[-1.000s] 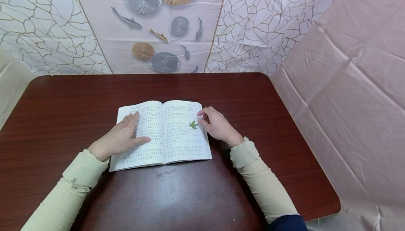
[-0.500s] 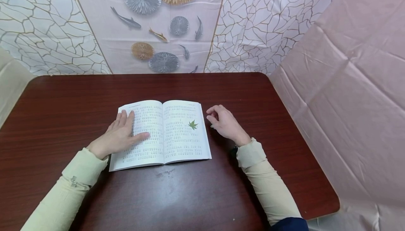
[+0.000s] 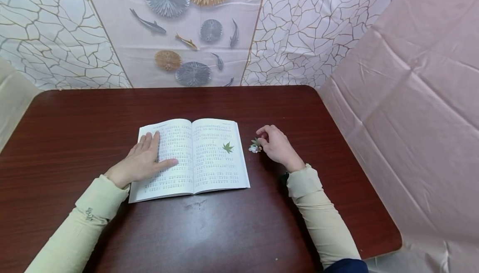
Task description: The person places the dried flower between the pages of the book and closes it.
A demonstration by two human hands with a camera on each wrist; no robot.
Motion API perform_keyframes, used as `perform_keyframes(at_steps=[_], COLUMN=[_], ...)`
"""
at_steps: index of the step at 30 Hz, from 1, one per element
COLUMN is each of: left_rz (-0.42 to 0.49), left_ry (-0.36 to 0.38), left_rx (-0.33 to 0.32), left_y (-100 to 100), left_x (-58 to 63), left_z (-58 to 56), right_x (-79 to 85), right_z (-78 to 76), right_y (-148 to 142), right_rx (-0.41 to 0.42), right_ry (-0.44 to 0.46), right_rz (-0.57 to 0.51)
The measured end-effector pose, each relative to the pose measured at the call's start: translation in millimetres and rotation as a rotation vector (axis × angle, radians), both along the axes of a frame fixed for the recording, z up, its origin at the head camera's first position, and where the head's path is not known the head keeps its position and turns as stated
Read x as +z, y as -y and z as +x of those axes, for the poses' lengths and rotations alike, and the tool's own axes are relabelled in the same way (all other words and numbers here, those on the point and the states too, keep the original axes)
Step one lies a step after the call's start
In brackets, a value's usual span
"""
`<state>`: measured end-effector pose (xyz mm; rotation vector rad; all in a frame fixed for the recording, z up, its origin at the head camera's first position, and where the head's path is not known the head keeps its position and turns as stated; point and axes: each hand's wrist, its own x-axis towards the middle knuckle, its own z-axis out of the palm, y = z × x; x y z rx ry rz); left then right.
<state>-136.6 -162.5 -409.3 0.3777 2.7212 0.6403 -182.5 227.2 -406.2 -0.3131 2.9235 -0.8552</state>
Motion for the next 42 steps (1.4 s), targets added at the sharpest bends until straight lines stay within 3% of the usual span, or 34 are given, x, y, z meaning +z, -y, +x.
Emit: perform_keyframes(at_steps=[17,35,42], left_rz=[-0.009,0.0,0.007], left_ry=[-0.017,-0.039,-0.096], left_rx=[-0.015,-0.014,-0.016], left_y=[-0.2,-1.4,-2.4], left_x=[3.0,0.9,0.3], left_z=[-1.4,-0.5,0.1], right_x=[-1.0,0.2,-1.6], right_z=[-2.0,-2.7,-1.9], right_y=[-8.8,-4.5,-4.2], right_rx=[-0.01,0.048,0.042], right_ry=[0.021,0.051,0.074], right_rz=[0.047,0.078,0.089])
